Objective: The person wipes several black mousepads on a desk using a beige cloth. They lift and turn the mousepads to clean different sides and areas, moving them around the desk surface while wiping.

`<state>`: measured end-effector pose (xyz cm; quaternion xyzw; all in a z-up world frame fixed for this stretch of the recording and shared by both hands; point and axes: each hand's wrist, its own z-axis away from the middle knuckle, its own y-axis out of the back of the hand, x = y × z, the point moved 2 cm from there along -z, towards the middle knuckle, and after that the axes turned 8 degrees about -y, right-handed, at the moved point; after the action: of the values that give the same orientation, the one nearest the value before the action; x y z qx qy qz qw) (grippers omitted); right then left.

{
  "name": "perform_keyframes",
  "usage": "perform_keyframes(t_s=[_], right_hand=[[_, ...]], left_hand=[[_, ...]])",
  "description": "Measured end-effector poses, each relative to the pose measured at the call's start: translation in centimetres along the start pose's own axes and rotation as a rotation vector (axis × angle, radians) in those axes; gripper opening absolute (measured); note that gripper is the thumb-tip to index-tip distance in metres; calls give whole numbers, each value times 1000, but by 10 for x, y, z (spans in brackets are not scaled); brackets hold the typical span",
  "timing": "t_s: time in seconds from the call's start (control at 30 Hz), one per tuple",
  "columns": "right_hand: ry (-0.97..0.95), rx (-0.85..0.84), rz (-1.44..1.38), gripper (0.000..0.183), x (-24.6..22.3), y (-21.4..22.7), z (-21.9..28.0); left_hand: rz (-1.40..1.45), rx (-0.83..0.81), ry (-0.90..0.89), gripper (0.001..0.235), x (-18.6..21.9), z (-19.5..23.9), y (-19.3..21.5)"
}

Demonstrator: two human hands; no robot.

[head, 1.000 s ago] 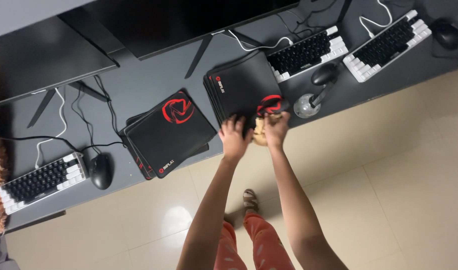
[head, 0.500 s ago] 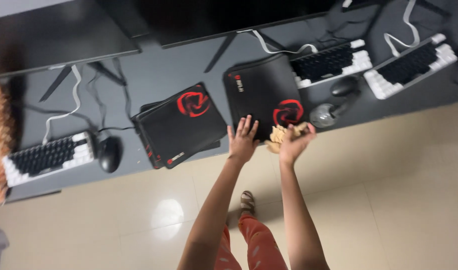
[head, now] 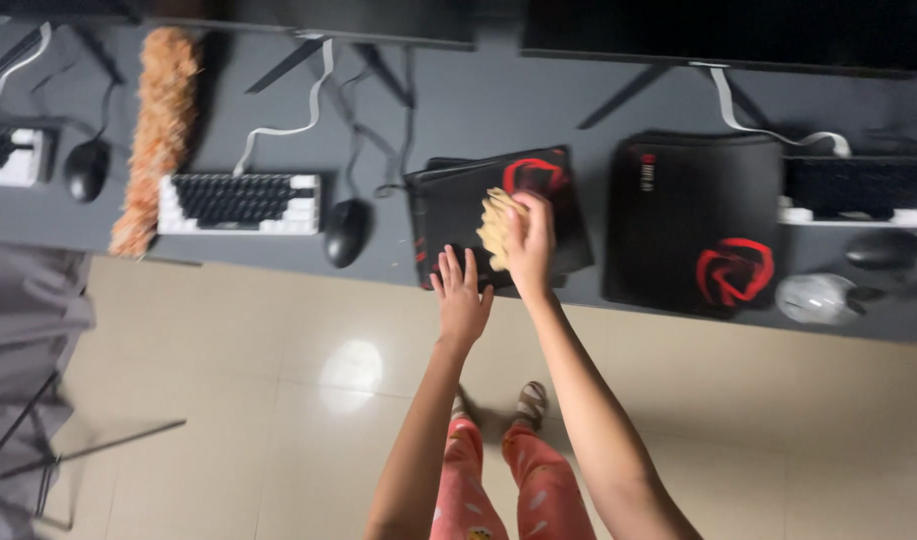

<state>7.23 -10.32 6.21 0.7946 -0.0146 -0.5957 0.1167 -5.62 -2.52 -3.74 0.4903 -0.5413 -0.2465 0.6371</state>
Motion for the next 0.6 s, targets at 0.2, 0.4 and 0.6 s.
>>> perform_keyframes(t_s=[0.2,0.4,0.6], right_hand=[[336,-324,356,13,29,-75,26],[321,-601,348,34,40,-91,22],[338,-389,726,46,29,-141,-36]], left_hand=[[21,-13,78,78,-54,7,30],[-54,-40,25,78,-54,4,33],[-310,-205,6,78,-50,-13,20]])
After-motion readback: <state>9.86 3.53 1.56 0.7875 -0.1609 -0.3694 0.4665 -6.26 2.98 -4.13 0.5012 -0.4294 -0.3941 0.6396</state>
